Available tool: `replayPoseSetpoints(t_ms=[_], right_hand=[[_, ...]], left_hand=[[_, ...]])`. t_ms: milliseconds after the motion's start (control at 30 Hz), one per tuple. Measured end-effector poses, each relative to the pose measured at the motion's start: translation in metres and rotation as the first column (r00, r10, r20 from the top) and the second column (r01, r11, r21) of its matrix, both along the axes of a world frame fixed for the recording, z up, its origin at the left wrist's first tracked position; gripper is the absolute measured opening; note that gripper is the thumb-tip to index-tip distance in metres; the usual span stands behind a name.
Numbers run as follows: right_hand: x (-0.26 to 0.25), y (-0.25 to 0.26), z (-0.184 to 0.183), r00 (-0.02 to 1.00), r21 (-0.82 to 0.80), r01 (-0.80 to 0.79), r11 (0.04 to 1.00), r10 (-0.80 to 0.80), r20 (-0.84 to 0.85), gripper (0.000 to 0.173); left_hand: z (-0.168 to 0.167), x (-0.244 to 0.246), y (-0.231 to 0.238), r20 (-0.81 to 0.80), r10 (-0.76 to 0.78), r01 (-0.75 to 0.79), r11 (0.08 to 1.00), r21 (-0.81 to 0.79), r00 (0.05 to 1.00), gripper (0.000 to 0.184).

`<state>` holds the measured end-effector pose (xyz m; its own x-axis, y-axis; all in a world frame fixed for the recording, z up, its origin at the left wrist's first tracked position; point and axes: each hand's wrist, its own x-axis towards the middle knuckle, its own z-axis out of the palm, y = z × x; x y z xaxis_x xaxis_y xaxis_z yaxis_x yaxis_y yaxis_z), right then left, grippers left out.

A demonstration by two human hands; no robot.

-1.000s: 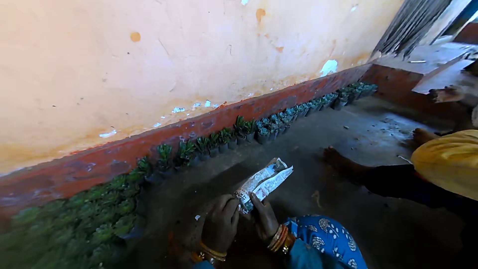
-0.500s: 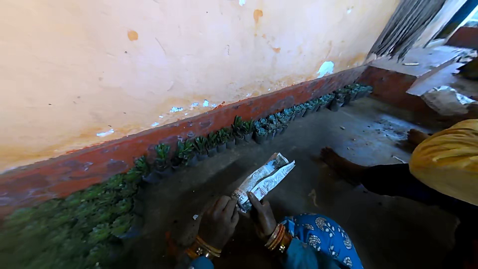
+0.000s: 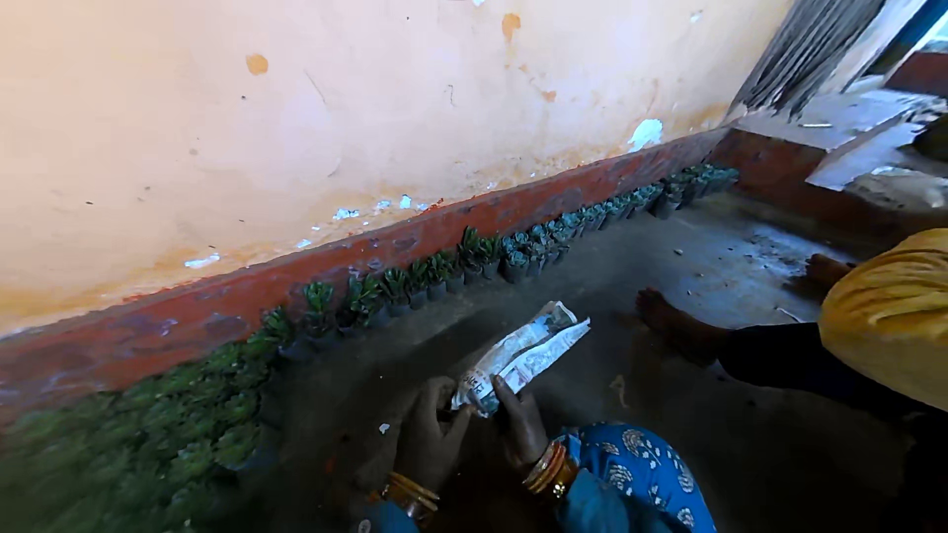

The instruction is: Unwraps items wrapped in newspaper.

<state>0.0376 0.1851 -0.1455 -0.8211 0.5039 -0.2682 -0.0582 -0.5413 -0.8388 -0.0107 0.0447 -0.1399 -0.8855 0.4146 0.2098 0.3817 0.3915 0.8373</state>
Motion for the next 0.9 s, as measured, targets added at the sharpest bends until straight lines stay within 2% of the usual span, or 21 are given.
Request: replayPoseSetpoints(t_ms=[133,200,333,433,500,567,600,667,767,833,900], right_hand=[[-0.001,-0.005,0.001,1.0,0.015,0.001,1.0,-0.002,0.011,0.036],[-0.003,-0.003,0.004,0.999,-0.025,0.031,0.999,-0.031,0.01,0.035],[-0.003,-0.002,0.007,0.999,-0.066,0.036,0.997,-0.037,-0.005,0.032],[-0.004,0.002,0.004,0.996,-0.068,0.076,0.995,-0.079,-0.037,0.032],[-0.006,0.009,0.002,0.995,-0.087,0.093,0.992,-0.095,-0.024,0.03],[-0.006,0.012,0.001,0.998,-0.09,0.064,0.994,-0.066,-0.015,0.031],[-0.005,0.011,0.001,0.999,-0.08,0.046,0.996,-0.047,-0.014,0.032],[-0.002,0.004,0.003,1.0,-0.049,0.014,0.999,-0.014,0.007,0.035],[-0.001,0.001,0.004,0.999,-0.065,0.038,0.997,-0.038,0.005,0.03],[-0.004,0.004,0.003,0.995,-0.084,0.085,0.993,-0.089,-0.041,0.026],[-0.005,0.011,-0.001,0.99,-0.074,0.105,0.992,-0.112,-0.085,0.03]], left_hand=[[0.007,-0.008,-0.007,-0.118,0.041,-0.057,0.989,-0.135,0.992,0.026],[0.011,-0.015,-0.009,-0.164,0.056,-0.075,0.991,-0.11,0.985,0.021],[0.015,-0.02,-0.012,-0.111,0.153,-0.158,0.986,-0.043,0.982,0.014],[0.012,-0.016,-0.017,-0.353,0.215,-0.212,0.976,0.047,0.911,0.017],[0.007,-0.017,-0.019,-0.567,0.094,-0.097,0.995,0.025,0.818,0.02],[-0.005,-0.017,-0.014,-0.682,-0.098,0.038,0.994,-0.102,0.724,0.021],[-0.011,-0.015,-0.009,-0.727,-0.149,0.041,0.986,-0.164,0.671,0.019],[-0.018,-0.012,0.0,-0.78,-0.169,-0.047,0.968,-0.246,0.603,0.014],[-0.023,-0.011,0.006,-0.82,-0.113,-0.175,0.952,-0.251,0.561,0.01],[-0.026,-0.008,0.004,-0.831,-0.132,-0.144,0.959,-0.246,0.541,0.011],[-0.02,0.002,0.003,-0.838,-0.229,-0.013,0.963,-0.27,0.495,0.015]])
